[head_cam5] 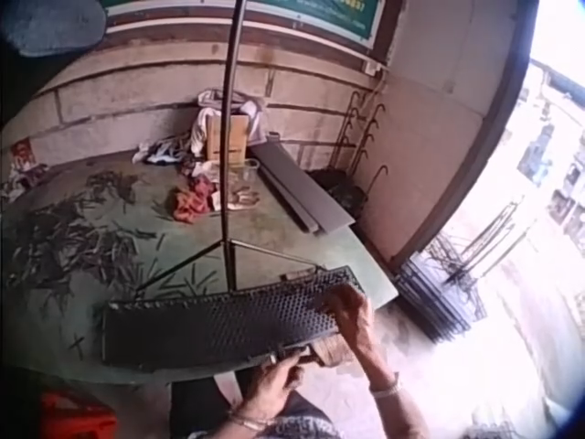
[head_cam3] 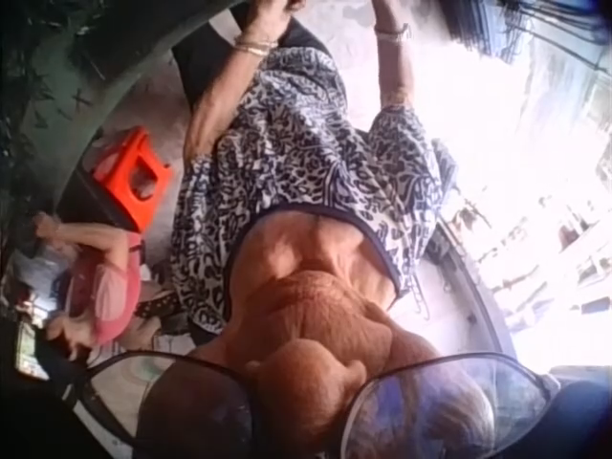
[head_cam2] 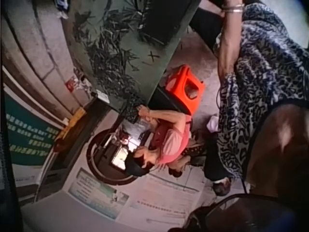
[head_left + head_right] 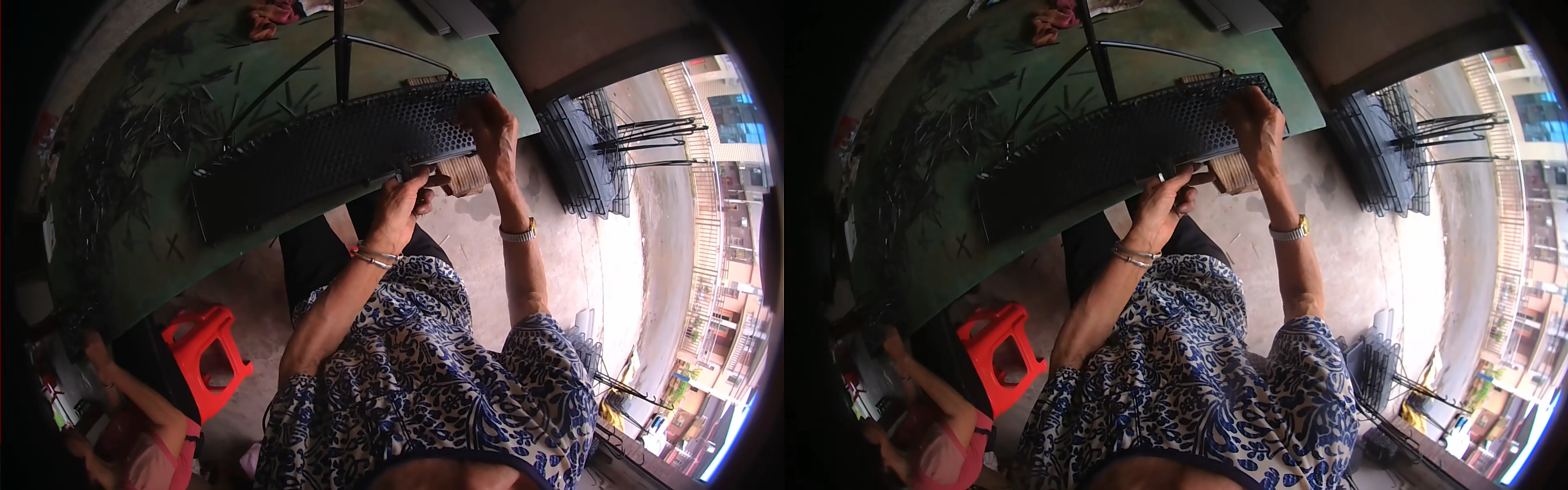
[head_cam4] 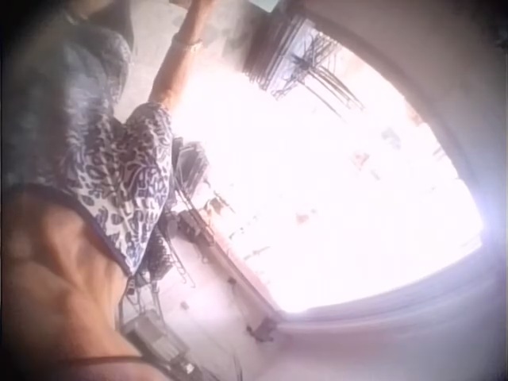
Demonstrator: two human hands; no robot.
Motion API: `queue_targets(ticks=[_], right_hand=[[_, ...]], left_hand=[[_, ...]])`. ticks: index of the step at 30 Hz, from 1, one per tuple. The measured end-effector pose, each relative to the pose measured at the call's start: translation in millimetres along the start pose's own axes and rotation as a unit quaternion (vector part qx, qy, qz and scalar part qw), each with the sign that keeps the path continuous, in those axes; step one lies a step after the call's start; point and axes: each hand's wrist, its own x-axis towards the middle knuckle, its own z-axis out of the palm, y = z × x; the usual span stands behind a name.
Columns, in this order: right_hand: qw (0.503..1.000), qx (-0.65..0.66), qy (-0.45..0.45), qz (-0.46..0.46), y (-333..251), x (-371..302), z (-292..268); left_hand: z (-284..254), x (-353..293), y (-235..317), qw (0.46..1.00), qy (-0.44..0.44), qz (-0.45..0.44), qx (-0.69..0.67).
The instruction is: Inserting small metal pins into a perforated metal plate at a workbench.
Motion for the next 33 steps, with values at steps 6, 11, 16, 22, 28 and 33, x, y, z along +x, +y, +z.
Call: queue_targets(ticks=[6, 11, 16, 22, 28, 33], right_hand=[[0.992, -0.084, 0.084, -0.046, 17, 17, 10], [0.987, -0.113, 0.103, -0.049, 24, 20, 14], [0.986, -0.126, 0.094, -0.062, 30, 23, 14], [0.984, -0.133, 0.091, -0.075, 26, 23, 13], [0.991, -0.126, 0.028, -0.021, -3, 15, 4], [0.99, 0.009, -0.139, 0.028, -20, 1, -17]], left_hand=[[4, 2, 0, 0.998, -0.038, -0.013, -0.048], [6, -4, 6, 0.995, -0.031, -0.09, -0.034], [4, -4, 8, 0.995, -0.034, -0.097, -0.007], [1, 0, 3, 0.994, -0.035, -0.106, -0.015], [-2, 2, 5, 0.998, -0.029, -0.045, -0.02], [9, 0, 16, 0.999, 0.041, 0.027, 0.002]])
